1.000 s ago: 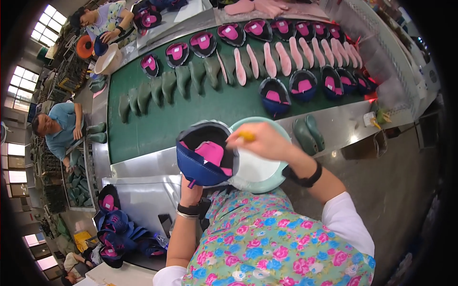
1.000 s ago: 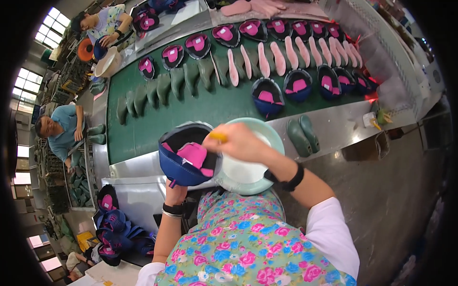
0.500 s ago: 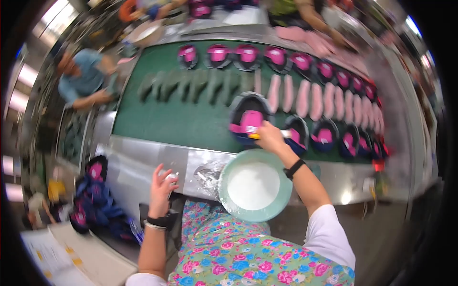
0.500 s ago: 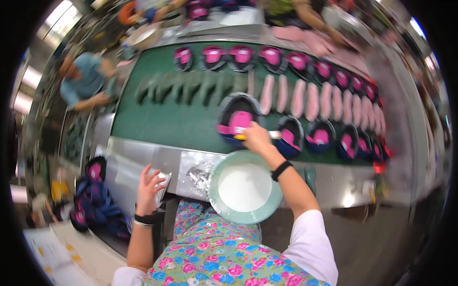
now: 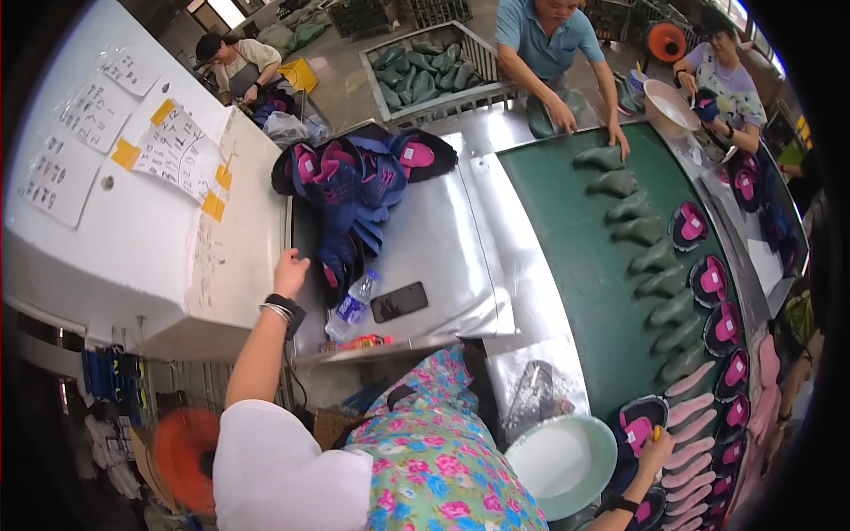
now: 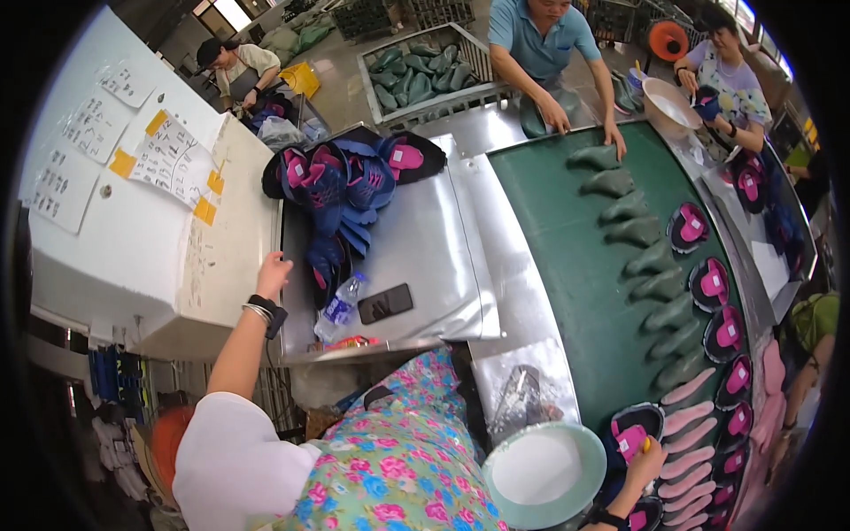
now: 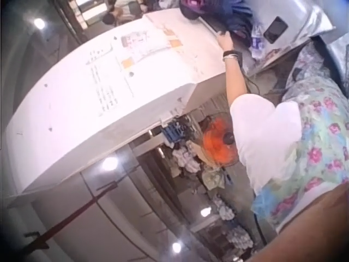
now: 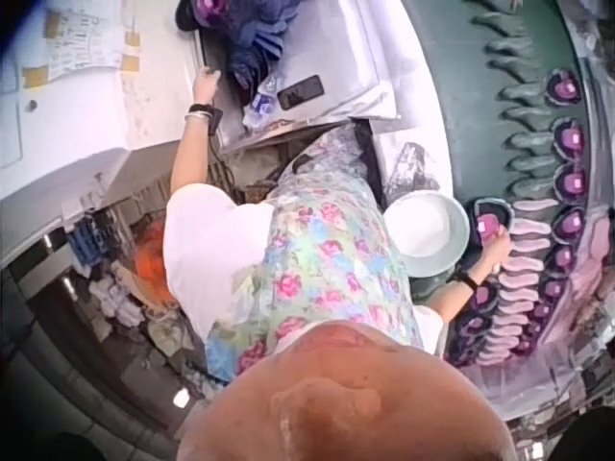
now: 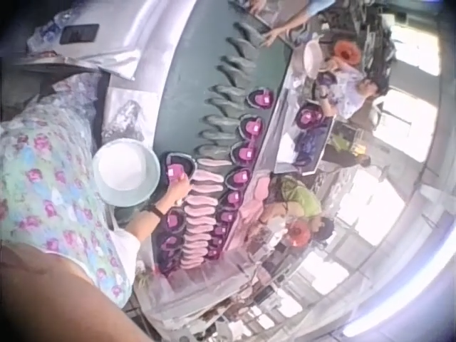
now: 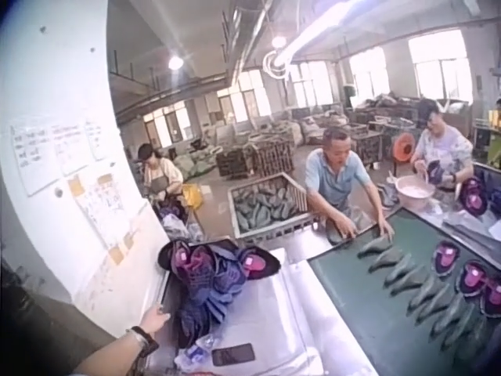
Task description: The recorder uses a brush to apply a white adhesive liquid to the interior edges and components of shoe uppers at a factory production line.
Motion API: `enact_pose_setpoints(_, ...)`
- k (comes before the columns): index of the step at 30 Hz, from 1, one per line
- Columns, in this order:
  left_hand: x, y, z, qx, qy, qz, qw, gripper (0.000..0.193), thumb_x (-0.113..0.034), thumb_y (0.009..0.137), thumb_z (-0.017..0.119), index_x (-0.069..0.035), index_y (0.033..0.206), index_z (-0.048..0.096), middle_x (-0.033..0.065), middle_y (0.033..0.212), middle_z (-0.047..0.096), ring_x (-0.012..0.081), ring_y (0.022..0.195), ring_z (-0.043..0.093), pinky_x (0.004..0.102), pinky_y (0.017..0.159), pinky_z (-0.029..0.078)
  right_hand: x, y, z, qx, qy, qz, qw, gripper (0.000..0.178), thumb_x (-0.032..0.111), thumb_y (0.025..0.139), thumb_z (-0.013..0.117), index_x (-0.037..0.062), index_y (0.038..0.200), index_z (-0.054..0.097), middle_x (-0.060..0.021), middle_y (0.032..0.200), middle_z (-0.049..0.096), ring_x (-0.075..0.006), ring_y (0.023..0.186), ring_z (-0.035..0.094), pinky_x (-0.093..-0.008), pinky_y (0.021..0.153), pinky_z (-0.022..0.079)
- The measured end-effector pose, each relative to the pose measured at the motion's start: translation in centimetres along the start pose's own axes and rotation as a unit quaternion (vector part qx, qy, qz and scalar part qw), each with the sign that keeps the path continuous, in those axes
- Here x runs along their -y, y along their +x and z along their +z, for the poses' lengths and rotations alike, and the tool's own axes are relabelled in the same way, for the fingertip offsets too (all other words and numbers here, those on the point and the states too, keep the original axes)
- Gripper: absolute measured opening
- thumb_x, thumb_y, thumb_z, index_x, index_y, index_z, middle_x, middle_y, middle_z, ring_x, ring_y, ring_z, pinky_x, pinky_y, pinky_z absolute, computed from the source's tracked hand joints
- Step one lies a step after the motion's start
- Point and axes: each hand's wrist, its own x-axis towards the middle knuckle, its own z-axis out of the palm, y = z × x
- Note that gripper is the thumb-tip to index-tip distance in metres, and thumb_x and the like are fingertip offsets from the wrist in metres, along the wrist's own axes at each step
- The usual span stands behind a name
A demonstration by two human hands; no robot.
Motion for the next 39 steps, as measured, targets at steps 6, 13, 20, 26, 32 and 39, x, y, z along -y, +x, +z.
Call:
enact_pose_setpoints(6,-3.6,9.1,9.1,-0.093,0.175,0.258,0.946,0.061,-0.017,0.078,0.070,-0.003,0.131,0.045,0.0201,0.129,0.048,0.0365,0.123,0.041,0.0452,0.106,0.031,11.5,1.7,-4.0,-0.009,0.034,0.022,0.999,0.018,0.015,0.087,0.063,0.0034,0.100,0.066,-0.0182,0.090,0.063,-0.0353,0.087,0.058,-0.0411,0.077,0.047)
enact_pose_setpoints(13,-8.9,20.7,9.4,0.082,0.293,0.235,0.923,0.038,-0.020,0.074,0.072,-0.003,0.104,0.058,0.0209,0.106,0.064,0.0386,0.101,0.060,0.0454,0.088,0.048,21.4,3.1,-4.9,-0.021,0.030,-0.065,0.997,0.024,0.019,0.088,0.063,0.0002,0.076,0.056,-0.0206,0.073,0.049,-0.0387,0.070,0.049,-0.0454,0.062,0.038)
enact_pose_setpoints(20,-17.6,-0.5,13.3,0.284,-0.019,0.583,0.761,0.022,-0.001,0.062,0.065,-0.001,0.085,0.063,0.0172,0.101,0.061,0.0389,0.100,0.056,0.0433,0.086,0.047,38.7,3.5,-8.3,0.188,0.397,-0.143,0.887,0.037,0.031,0.083,0.070,0.0061,0.109,0.068,-0.0138,0.099,0.067,-0.0273,0.094,0.062,-0.0354,0.084,0.047)
enact_pose_setpoints(26,-21.4,-12.5,17.0,0.344,-0.089,0.736,0.576,0.014,-0.002,0.059,0.065,-0.003,0.073,0.062,0.0140,0.089,0.058,0.0354,0.092,0.055,0.0462,0.076,0.047,39.1,2.3,-14.0,0.406,0.460,-0.152,0.775,0.052,0.037,0.073,0.080,-0.0011,0.105,0.065,-0.0035,0.083,0.062,-0.0109,0.076,0.052,-0.0265,0.068,0.042)
enact_pose_setpoints(32,-20.3,-17.3,15.7,0.336,-0.169,0.730,0.571,0.022,0.004,0.062,0.057,-0.003,0.082,0.062,0.0183,0.106,0.056,0.0388,0.106,0.053,0.0465,0.092,0.044,33.2,-2.8,-16.1,0.332,0.488,-0.146,0.794,0.046,0.037,0.073,0.081,0.0039,0.098,0.062,-0.0018,0.078,0.057,-0.0102,0.076,0.047,-0.0278,0.068,0.039)
enact_pose_setpoints(39,-20.8,-25.1,16.0,0.689,-0.278,0.202,0.638,0.091,0.009,0.077,0.056,-0.013,0.151,0.007,0.0127,0.128,0.045,0.0186,0.109,0.053,0.0302,0.093,0.046,27.4,-7.7,-16.0,0.260,0.446,-0.249,0.819,0.054,0.042,0.074,0.078,-0.0016,0.098,0.058,-0.0180,0.076,0.059,-0.0276,0.068,0.055,-0.0365,0.066,0.045)
